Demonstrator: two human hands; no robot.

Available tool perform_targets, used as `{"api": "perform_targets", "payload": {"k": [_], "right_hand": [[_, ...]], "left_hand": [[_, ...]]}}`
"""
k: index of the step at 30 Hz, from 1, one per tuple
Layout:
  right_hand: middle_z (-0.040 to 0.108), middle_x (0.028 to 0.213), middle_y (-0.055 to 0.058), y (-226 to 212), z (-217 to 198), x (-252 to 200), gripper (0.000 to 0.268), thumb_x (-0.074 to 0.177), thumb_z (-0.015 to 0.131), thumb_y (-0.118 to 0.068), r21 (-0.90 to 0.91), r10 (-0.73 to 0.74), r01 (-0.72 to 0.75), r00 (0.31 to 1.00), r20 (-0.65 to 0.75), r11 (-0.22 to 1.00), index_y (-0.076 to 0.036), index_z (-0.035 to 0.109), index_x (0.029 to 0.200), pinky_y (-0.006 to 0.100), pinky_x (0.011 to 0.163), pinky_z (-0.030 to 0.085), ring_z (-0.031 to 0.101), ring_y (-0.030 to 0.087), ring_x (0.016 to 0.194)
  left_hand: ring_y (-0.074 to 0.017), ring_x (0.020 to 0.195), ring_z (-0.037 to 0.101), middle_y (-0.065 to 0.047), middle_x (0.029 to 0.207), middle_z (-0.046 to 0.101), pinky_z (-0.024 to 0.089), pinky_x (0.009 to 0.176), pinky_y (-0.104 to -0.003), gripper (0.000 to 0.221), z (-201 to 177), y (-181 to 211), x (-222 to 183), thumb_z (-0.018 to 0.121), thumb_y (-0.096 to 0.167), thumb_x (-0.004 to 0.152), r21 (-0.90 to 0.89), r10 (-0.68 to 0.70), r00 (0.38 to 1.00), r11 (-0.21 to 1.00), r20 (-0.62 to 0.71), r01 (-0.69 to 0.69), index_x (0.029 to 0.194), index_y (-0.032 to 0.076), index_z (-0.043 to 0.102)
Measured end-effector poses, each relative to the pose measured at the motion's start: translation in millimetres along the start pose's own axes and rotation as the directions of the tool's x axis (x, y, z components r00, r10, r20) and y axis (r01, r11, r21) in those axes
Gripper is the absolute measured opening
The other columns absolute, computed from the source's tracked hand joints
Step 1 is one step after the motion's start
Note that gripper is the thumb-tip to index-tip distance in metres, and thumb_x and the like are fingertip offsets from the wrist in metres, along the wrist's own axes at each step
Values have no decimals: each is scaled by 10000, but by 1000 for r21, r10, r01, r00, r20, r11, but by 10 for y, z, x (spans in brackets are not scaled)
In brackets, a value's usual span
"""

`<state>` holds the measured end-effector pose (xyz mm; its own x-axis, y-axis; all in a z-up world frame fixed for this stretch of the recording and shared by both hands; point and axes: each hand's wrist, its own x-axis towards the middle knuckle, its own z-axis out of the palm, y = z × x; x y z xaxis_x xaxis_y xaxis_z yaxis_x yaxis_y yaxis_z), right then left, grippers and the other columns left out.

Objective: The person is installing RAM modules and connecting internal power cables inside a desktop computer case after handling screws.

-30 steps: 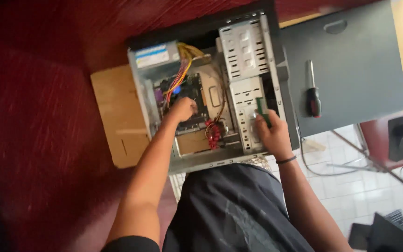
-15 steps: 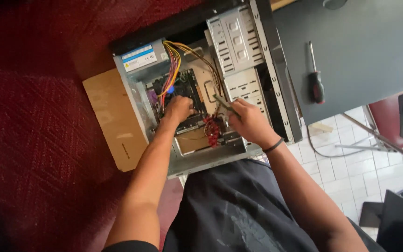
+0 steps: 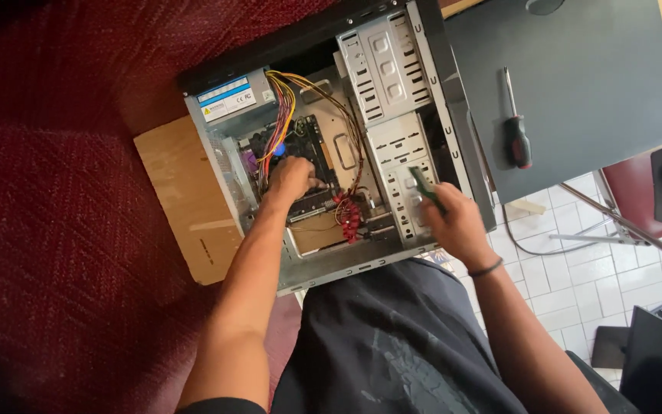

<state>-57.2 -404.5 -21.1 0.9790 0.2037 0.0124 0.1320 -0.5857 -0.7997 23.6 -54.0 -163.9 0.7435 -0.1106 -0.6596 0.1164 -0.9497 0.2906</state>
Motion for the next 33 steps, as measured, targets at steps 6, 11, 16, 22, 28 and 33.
{"api": "perform_targets", "payload": {"k": [6, 11, 16, 22, 28, 33], "right_hand": [[642, 756, 109, 108, -204, -335, 64, 1000, 655, -119, 117, 117, -103, 986, -122, 988, -118, 707, 963, 409, 686, 501, 652, 340, 714], [671, 670, 85, -45, -276, -270, 111, 1017, 641, -45, 214, 120, -69, 964, -237, 974, -71, 749, 1022, 370, 692, 523, 665, 251, 663], [669, 599, 59, 91, -224, -275, 128, 1043, 624, -39, 236, 95, -21, 948, -305, 972, -59, 733, 979, 317, 619, 526, 664, 194, 582], [670, 594, 44, 205, -183, -296, 161, 1020, 649, -8, 207, 22, 55, 936, -352, 977, -78, 739, 906, 306, 626, 534, 667, 212, 569], [677, 633, 75, 200, -175, -287, 114, 1010, 664, -18, 206, -11, 95, 926, -378, 974, -46, 750, 942, 335, 646, 530, 693, 250, 627], [676, 627, 63, 100, -219, -244, 138, 1017, 657, -28, 226, 5, 87, 925, -379, 970, -51, 746, 914, 323, 633, 526, 679, 232, 603]], "left_hand": [[-349, 1037, 748, -106, 977, 795, 626, 851, -465, 263, -21, -37, -37, 819, 448, 804, 22, -25, 1000, 999, 16, 24, 959, 236, 823], [-372, 987, 754, -143, 911, 788, 627, 811, -470, 244, -1, -34, -15, 853, 393, 771, 7, 35, 998, 999, -44, -34, 896, 185, 823], [-401, 1018, 737, -182, 924, 783, 614, 854, -491, 265, 133, -144, 121, 838, 373, 797, -82, 106, 993, 991, -49, -109, 911, 134, 816], [-399, 1005, 737, -173, 924, 778, 615, 853, -472, 252, 104, -80, 38, 812, 383, 815, -48, 66, 997, 997, -47, -68, 907, 148, 816], [-368, 960, 751, -160, 885, 779, 620, 841, -450, 209, 138, -96, 65, 785, 394, 822, 137, 116, 991, 985, -70, -106, 886, 199, 823], [-395, 1026, 729, -191, 943, 775, 589, 909, -493, 208, -207, 125, -199, 683, 270, 876, -75, 41, 999, 996, -30, -43, 958, 125, 808]]}}
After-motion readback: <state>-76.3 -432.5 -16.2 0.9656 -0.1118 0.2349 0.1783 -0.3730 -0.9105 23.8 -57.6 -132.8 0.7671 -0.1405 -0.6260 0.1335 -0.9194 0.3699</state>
